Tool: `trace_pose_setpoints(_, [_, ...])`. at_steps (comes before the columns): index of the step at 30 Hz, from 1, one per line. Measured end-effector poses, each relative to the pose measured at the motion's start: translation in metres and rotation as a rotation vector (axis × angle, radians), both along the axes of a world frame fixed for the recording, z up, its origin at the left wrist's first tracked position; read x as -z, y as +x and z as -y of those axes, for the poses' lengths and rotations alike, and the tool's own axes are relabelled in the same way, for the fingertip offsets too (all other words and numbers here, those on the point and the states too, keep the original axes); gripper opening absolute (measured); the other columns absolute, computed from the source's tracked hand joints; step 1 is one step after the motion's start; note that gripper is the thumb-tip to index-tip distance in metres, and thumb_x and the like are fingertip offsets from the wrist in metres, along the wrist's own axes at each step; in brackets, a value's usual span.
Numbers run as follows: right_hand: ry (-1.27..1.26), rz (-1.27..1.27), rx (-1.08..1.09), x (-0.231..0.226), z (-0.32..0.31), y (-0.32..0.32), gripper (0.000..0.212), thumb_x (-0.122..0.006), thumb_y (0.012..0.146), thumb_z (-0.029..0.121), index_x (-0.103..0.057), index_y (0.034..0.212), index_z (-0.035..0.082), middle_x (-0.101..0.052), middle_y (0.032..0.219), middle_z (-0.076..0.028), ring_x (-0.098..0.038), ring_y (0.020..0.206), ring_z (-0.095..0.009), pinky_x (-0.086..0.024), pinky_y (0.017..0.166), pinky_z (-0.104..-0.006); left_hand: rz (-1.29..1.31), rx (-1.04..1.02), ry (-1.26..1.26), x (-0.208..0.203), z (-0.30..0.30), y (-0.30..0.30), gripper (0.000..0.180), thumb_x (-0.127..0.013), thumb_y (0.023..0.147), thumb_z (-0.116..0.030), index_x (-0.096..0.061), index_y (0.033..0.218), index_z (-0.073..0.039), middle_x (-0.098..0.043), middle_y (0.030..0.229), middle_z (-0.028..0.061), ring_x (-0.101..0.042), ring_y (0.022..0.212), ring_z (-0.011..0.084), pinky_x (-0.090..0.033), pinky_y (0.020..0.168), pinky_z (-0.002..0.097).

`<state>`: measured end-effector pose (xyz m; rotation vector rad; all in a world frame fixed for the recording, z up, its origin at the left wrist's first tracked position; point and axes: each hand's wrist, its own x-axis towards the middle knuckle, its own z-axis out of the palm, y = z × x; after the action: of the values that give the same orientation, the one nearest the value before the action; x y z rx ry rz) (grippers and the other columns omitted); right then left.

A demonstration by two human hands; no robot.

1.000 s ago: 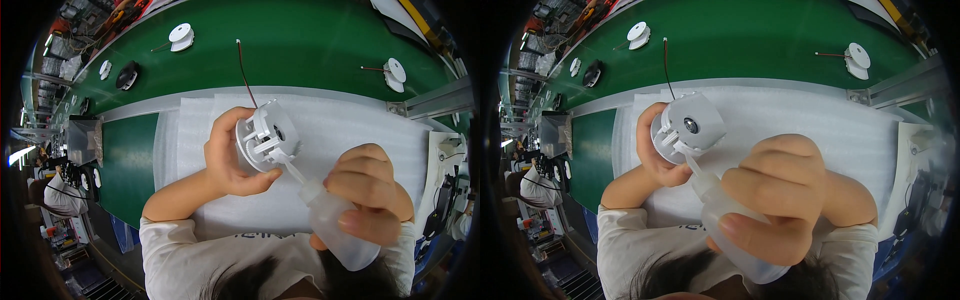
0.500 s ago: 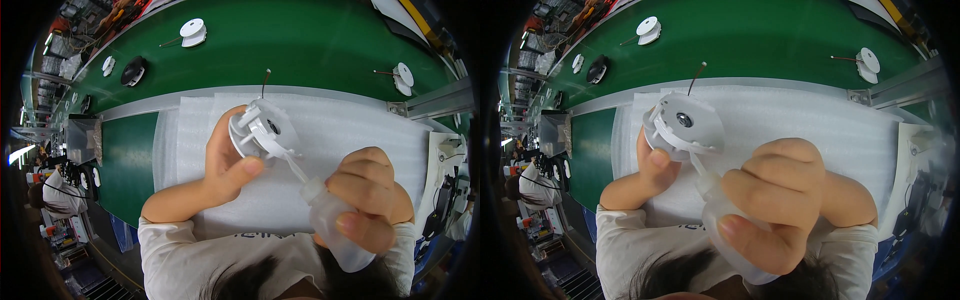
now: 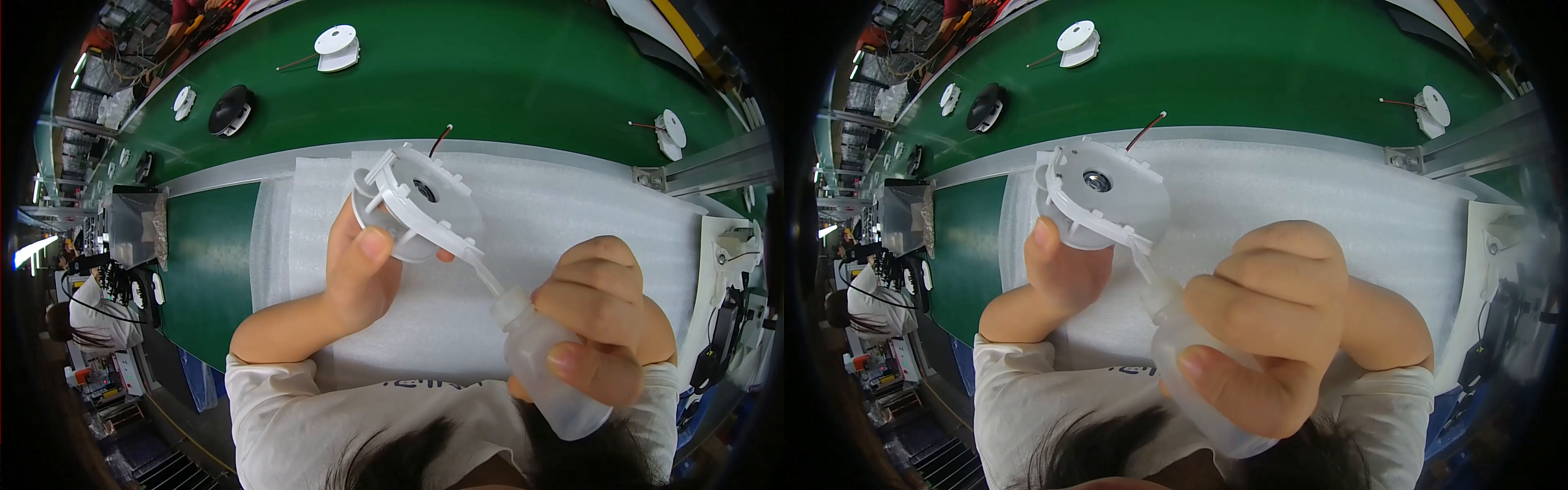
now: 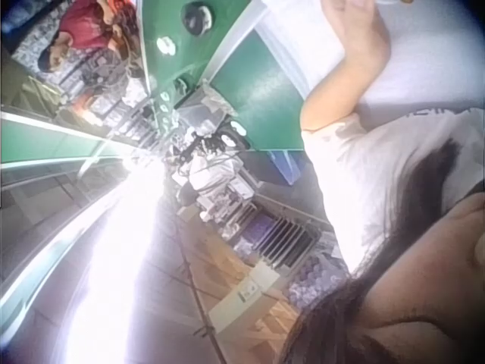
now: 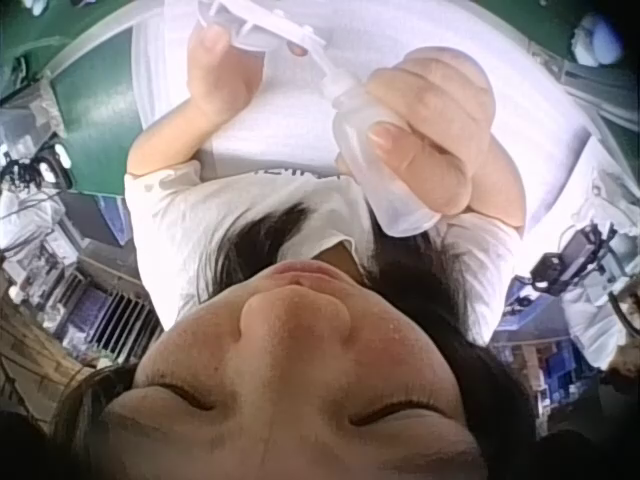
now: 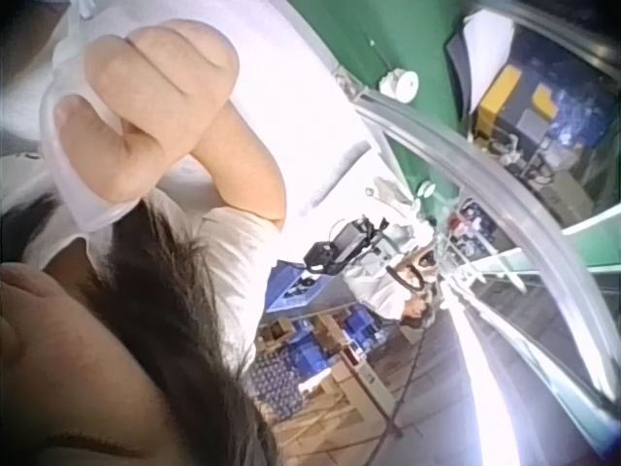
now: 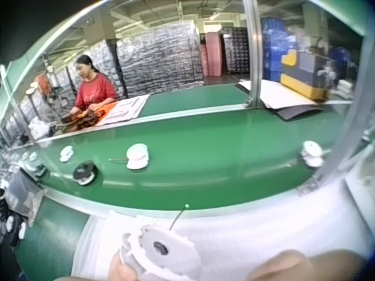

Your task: The person applies glue from a squeeze bottle onto small plastic components with wires on a conveyor belt.

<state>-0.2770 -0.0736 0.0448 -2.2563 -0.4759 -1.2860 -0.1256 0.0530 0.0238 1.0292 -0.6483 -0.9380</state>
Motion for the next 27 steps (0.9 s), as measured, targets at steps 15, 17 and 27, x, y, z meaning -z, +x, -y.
trace_pose_setpoints(15, [1.655, -0.769, -0.514, 0.029, 0.025, 0.039, 0.051, -0.054, 0.070, 0.051, -0.048, 0.097, 0.007, -0.051, 0.069, -0.006, -0.047, 0.052, -0.013, -0.036, 0.047, -0.0248, 1.462, -0.166, 0.936, -0.009, 0.114, 0.073, 0.068, -0.054, 0.064, -0.060, -0.055, 0.094, 0.002, -0.061, 0.072, 0.0131, -0.062, 0.070, 0.0227, -0.048, 0.058, 0.0332])
trace_pose_setpoints(17, [1.677, -0.698, -0.557, 0.037, 0.029, 0.042, 0.044, -0.050, 0.075, 0.046, -0.048, 0.096, 0.007, -0.051, 0.071, -0.005, -0.045, 0.053, -0.012, -0.035, 0.048, -0.0239, 1.481, -0.037, 1.064, -0.007, 0.135, 0.074, 0.073, -0.050, 0.064, -0.065, -0.053, 0.095, 0.002, -0.062, 0.073, 0.0128, -0.062, 0.071, 0.0251, -0.048, 0.059, 0.0339])
trace_pose_setpoints(27, [1.697, -0.497, -0.383, 0.057, 0.042, 0.056, 0.057, -0.036, 0.077, 0.065, -0.046, 0.078, 0.008, -0.037, 0.052, 0.002, -0.032, 0.044, -0.008, -0.022, 0.042, -0.0238, 1.502, -0.312, 1.402, -0.021, 0.171, 0.158, 0.077, -0.049, 0.058, -0.075, -0.063, 0.089, -0.006, -0.062, 0.092, 0.0111, -0.061, 0.085, 0.0232, -0.047, 0.066, 0.0339])
